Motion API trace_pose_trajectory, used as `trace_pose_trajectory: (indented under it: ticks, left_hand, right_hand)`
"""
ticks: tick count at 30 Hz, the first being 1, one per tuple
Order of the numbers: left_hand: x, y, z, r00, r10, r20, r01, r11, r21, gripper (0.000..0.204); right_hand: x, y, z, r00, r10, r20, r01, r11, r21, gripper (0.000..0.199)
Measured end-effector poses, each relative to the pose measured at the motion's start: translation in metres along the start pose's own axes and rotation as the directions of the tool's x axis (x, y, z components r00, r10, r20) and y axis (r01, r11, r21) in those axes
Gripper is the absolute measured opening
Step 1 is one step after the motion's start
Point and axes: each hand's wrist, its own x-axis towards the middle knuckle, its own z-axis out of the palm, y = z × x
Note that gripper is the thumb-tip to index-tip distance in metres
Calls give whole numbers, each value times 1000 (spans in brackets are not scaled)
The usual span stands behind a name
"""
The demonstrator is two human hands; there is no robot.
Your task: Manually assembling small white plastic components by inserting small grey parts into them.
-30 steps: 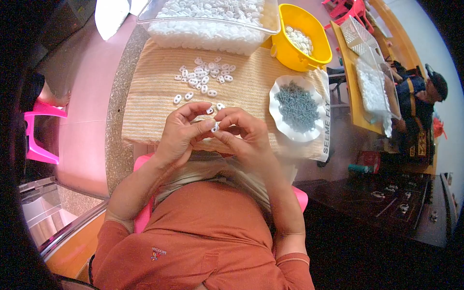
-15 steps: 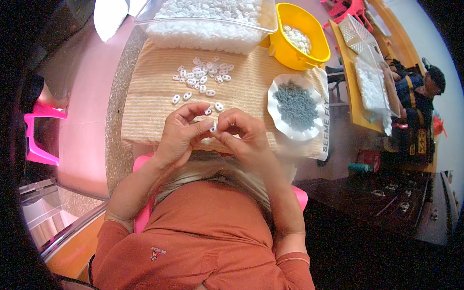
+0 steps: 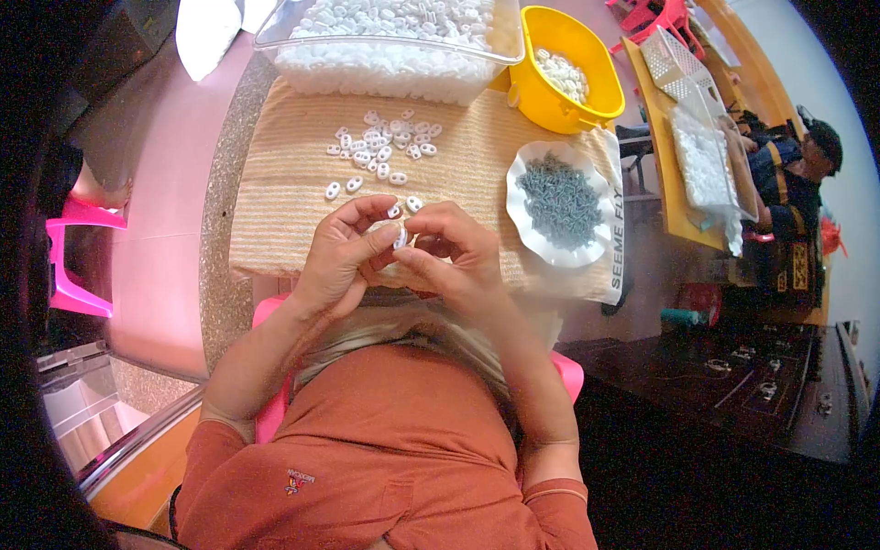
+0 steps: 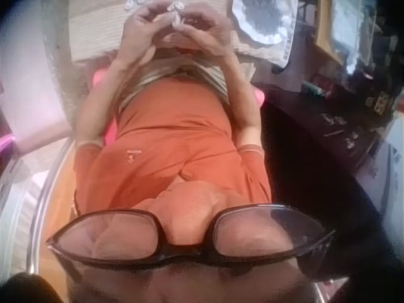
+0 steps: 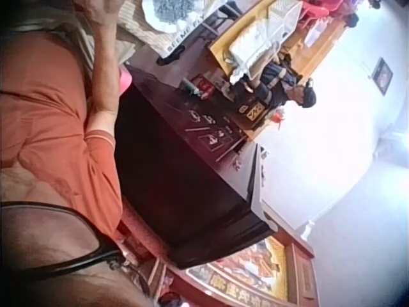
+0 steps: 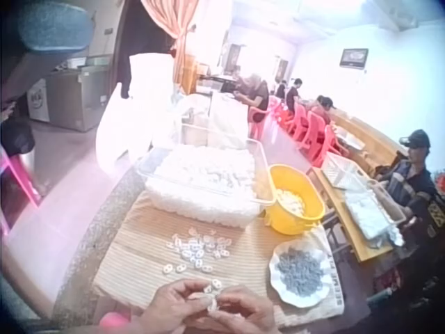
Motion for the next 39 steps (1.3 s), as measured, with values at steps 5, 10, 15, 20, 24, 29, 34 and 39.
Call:
trace_pose_trajectory:
  ticks: [5, 10, 15, 20, 24, 29, 34, 39]
  left_hand:
    - [1, 1, 0, 1000, -7, 26, 8, 999, -41, 24]
    - [1, 0, -2, 999, -18, 38, 20, 998, -67, 22]
    - [2, -1, 0, 999, -14, 33, 16, 997, -69, 22]
    - [1, -1, 0, 1000, -1, 12, 2, 998, -70, 22]
    - [0, -1, 1, 1000, 20, -16, -21, 997, -70, 22]
    - [0, -4, 2, 997, 59, -51, -62, 996, -62, 20]
    - [-2, -5, 2, 993, 88, -73, -90, 996, -21, 25]
    - [-2, -7, 2, 991, 94, -94, -95, 995, -9, 25]
  right_hand:
    - [-1, 5, 5, 999, -16, -39, 19, 998, 57, 26]
    - [-2, 9, 6, 996, -65, -63, 65, 998, -4, 27]
    - [-4, 9, 6, 995, -69, -72, 68, 998, -15, 29]
    - [-2, 13, 12, 988, -104, -114, 94, 992, -86, 26]
    - [-3, 12, 16, 982, -132, -134, 109, 979, -171, 26]
    - [-4, 12, 21, 974, -144, -176, 105, 971, -213, 25]
    - [-5, 21, 23, 970, -120, -211, 94, 987, -129, 23]
    - [-5, 17, 23, 974, -14, -226, 27, 998, 53, 22]
